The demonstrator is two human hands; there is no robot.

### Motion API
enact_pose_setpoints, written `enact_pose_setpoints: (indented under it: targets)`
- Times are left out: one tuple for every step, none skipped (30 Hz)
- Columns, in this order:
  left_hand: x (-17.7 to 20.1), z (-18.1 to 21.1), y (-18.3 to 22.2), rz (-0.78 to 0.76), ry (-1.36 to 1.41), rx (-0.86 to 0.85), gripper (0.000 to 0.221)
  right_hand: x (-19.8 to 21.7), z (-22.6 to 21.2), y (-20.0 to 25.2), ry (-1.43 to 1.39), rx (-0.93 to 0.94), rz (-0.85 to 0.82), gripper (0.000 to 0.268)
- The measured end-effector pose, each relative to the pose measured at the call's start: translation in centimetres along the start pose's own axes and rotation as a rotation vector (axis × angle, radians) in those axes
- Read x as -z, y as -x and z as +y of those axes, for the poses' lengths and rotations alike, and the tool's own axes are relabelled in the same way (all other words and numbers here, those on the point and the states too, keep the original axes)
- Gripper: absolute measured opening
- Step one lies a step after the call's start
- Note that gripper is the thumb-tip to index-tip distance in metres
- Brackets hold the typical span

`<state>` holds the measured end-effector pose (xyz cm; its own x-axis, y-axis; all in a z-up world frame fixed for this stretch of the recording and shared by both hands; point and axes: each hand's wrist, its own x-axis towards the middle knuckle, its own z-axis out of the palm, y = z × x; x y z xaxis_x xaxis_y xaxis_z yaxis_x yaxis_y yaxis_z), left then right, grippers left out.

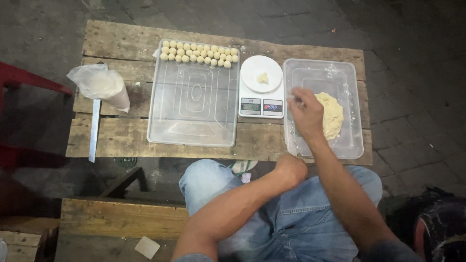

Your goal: Portioning dough by weight using a digital scale and rolling each portion into a small ball.

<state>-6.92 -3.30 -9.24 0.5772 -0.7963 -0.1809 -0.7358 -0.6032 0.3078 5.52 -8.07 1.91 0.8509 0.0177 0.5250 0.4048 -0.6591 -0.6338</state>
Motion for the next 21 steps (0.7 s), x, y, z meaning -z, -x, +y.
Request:
enact_pose_setpoints:
  targets:
    - [-0.1,-0.1,-0.2,0.015,0.033,0.01,0.024,0.4,0.2,1.5,0.021,-0.05,0.006,0.021]
    - [-0.2,-0.1,-0.3,0.03,0.069,0.022,0.024,0.7,0.3,2.9,0.042,-0.1,0.01,0.019]
    - [0.0,-0.2,0.1,0.027,0.07,0.022,0.024,1.1,0.1,3.9,0.042,-0.102,0.009,0.019]
    - [0.3,-0.3,0.4,0.071,0.066,0.029,0.027,1.5,0.0,4.9,0.019,-0.172,0.006,0.017]
    - [0.6,-0.4,0.7,0.114,0.062,0.037,0.031,1.9,-0.2,5.8,-0.004,-0.242,0.004,0.015]
    - [0.5,-0.5,0.6,0.114,0.062,0.035,0.031,2.0,0.1,6.3,-0.004,-0.242,0.005,0.015]
    - [0.4,-0.5,0.4,0.092,0.079,0.054,0.03,2.0,0.4,6.8,0.0,-0.283,-0.001,0.015]
    - [0.2,-0.5,0.3,0.07,0.097,0.073,0.029,2.1,0.7,7.3,0.004,-0.325,-0.007,0.015]
    - [0.0,-0.5,0.3,0.07,0.096,0.071,0.029,1.8,1.1,7.2,0.005,-0.326,-0.006,0.015]
    - [-0.2,-0.5,0.3,0.11,0.066,0.06,0.029,1.4,1.4,6.9,0.021,-0.344,-0.008,0.017]
    - [-0.4,-0.5,0.3,0.15,0.036,0.048,0.029,1.0,1.7,6.7,0.037,-0.362,-0.01,0.019]
    - [-0.1,-0.6,0.5,0.15,0.034,0.047,0.029,0.8,1.1,5.5,0.037,-0.362,-0.007,0.019]
    - [0.1,-0.6,0.6,0.158,0.051,0.073,0.03,0.7,0.6,4.3,0.043,-0.341,-0.058,0.021]
    - [0.5,-0.6,0.7,0.166,0.065,0.096,0.032,0.6,0.0,3.1,0.05,-0.32,-0.106,0.024]
    - [1.6,-0.5,1.3,0.166,0.061,0.093,0.032,-0.5,0.7,1.9,0.049,-0.321,-0.101,0.024]
    - [2.7,-0.7,1.9,0.176,0.082,0.085,0.027,-1.8,1.4,0.7,0.057,-0.211,-0.084,0.023]
    - [3.9,-0.8,2.5,0.186,0.103,0.076,0.023,-3.1,2.0,-0.5,0.065,-0.102,-0.068,0.023]
    - [1.9,-1.3,1.2,0.184,0.096,0.077,0.023,-3.9,1.7,-1.6,0.059,-0.101,-0.062,0.023]
    - [-0.1,-1.9,-0.1,0.091,0.046,0.05,0.014,-4.7,1.4,-2.8,0.172,-0.099,-0.137,0.026]
    - [-2.1,-2.5,-1.3,-0.002,-0.004,0.025,0.015,-5.5,1.1,-4.0,0.284,-0.096,-0.212,0.029]
    - [0.8,-2.3,0.4,-0.003,-0.01,0.027,0.015,-6.1,1.0,-4.7,0.279,-0.094,-0.208,0.029]
